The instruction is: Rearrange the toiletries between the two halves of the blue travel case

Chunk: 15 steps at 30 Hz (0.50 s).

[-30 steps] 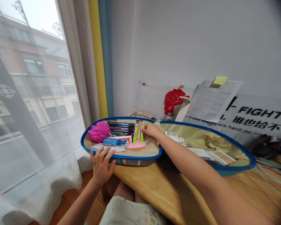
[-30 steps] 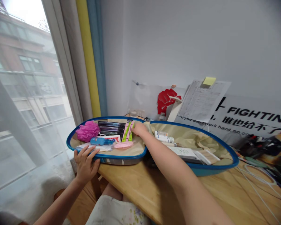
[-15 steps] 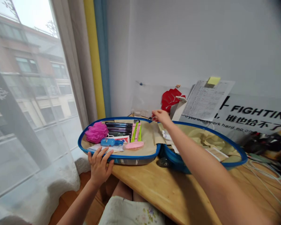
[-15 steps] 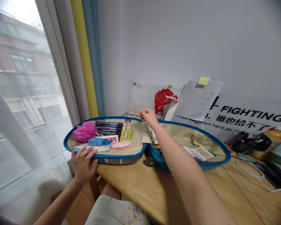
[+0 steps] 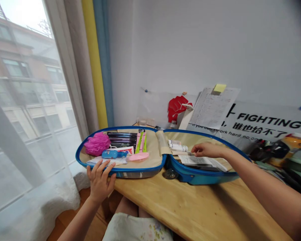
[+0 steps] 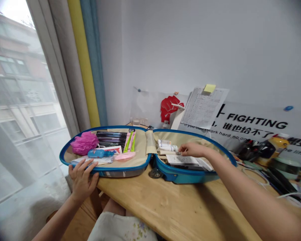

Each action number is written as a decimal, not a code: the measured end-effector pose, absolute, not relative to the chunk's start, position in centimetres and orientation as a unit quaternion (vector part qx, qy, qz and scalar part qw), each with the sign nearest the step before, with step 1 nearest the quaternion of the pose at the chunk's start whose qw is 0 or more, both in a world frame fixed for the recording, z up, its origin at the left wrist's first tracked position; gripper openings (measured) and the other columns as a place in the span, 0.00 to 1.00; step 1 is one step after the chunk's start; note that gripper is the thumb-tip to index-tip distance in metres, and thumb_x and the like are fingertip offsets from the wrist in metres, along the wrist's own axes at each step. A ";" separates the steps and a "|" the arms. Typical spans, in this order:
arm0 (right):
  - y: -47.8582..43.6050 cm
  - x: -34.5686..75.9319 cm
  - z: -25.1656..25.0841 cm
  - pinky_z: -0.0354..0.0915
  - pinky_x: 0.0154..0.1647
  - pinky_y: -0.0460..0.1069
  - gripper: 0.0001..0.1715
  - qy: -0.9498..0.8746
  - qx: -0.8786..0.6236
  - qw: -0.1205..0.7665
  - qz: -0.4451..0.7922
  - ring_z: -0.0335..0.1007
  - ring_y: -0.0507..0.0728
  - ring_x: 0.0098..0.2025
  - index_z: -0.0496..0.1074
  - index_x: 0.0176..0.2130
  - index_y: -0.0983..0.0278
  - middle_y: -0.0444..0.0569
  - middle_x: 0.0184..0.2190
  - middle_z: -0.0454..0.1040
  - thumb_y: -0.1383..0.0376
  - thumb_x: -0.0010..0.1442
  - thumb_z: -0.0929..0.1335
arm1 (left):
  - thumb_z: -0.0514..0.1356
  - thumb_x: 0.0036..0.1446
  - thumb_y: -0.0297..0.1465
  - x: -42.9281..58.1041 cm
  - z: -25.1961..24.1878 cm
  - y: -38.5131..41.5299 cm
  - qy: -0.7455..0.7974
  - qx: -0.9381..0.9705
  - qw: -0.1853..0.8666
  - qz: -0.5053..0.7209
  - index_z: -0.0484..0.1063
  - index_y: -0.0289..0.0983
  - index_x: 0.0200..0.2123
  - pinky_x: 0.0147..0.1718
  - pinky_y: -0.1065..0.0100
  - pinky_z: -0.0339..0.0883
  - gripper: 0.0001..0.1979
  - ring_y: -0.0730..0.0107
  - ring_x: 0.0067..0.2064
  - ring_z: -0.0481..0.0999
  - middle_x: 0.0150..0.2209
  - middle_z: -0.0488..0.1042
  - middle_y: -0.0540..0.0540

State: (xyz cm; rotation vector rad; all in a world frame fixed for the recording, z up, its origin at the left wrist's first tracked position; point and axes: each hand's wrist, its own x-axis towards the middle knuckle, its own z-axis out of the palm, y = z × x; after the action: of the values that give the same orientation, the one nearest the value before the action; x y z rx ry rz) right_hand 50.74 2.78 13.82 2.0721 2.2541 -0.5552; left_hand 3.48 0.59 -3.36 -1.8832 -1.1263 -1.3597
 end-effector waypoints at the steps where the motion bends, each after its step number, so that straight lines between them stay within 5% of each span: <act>1: 2.9 50.8 13.3 0.63 0.47 0.52 0.23 0.723 0.674 0.019 -0.152 0.71 0.61 0.45 0.74 0.40 0.63 0.53 0.42 0.76 0.53 0.46 0.69 | 0.55 0.57 0.33 3.5 -3.3 0.6 -0.418 -0.701 0.277 -0.508 0.66 0.43 0.54 0.62 0.46 0.34 0.20 0.55 0.60 0.60 0.48 0.71 0.42; 6: 5.1 49.9 11.8 0.63 0.50 0.51 0.25 0.729 0.672 0.021 -0.128 0.70 0.60 0.48 0.71 0.46 0.64 0.55 0.47 0.74 0.58 0.48 0.68 | 0.55 0.57 0.33 3.6 -3.2 0.6 -0.417 -0.700 0.280 -0.508 0.66 0.43 0.53 0.62 0.47 0.34 0.19 0.55 0.59 0.61 0.48 0.71 0.42; 15: 7.2 49.6 10.6 0.65 0.40 0.50 0.21 0.711 0.682 0.054 -0.163 0.72 0.60 0.40 0.69 0.38 0.65 0.54 0.38 0.76 0.62 0.40 0.69 | 0.55 0.57 0.32 3.5 -3.1 0.5 -0.411 -0.705 0.292 -0.498 0.67 0.40 0.51 0.62 0.46 0.35 0.17 0.55 0.59 0.60 0.48 0.71 0.40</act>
State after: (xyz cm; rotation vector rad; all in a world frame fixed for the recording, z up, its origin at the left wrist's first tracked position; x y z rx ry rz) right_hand 49.62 7.16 10.63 2.0727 2.1590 -0.4959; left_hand 3.50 0.54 -3.14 -1.8800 -1.0958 -1.3282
